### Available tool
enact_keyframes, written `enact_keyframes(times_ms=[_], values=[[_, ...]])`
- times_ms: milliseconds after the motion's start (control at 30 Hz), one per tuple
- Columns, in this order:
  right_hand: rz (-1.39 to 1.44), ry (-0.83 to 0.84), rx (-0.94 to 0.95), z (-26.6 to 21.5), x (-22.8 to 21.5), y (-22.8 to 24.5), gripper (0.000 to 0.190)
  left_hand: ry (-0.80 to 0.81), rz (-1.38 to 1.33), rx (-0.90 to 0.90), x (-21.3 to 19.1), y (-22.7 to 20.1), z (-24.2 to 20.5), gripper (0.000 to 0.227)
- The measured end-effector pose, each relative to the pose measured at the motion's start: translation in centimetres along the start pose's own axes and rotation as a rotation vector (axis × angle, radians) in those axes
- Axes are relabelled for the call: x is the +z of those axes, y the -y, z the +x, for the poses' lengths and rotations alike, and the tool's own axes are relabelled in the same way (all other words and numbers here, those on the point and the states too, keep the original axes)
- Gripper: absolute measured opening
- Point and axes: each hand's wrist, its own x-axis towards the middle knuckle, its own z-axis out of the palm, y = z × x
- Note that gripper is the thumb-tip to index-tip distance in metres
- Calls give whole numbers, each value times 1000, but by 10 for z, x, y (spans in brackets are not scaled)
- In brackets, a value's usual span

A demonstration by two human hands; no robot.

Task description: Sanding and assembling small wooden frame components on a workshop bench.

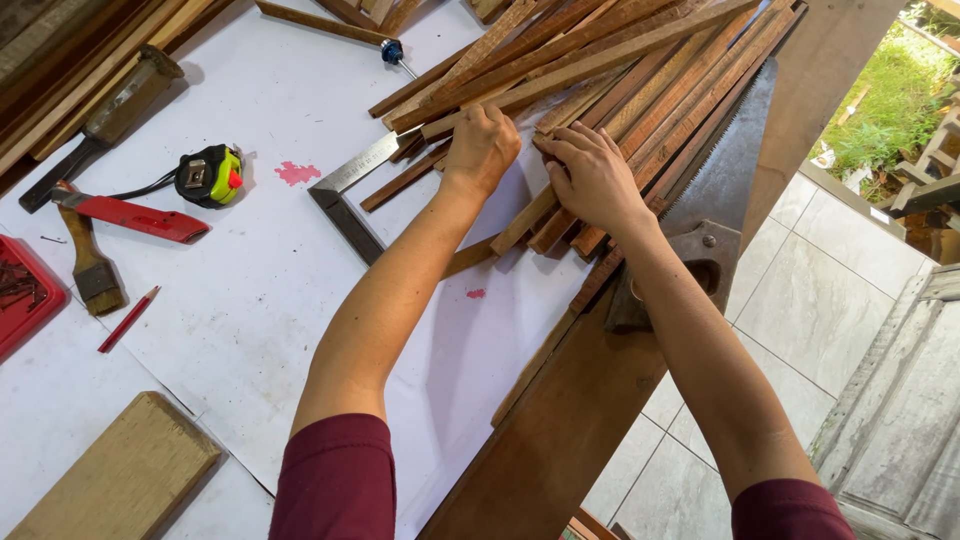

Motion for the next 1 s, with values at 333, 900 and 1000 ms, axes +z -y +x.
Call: enact_keyframes(times_ms=[333, 900, 1000], values=[[231, -76, 108, 1, -15, 3, 68, 124, -1073, -411, -35, 34, 0, 9], [-52, -353, -176, 4, -27, 29, 50, 563, -1846, -506, -124, 68, -41, 28], [-70, -314, -233, 2, -24, 45, 42, 463, -1604, -439, -122, 75, -60, 30]])
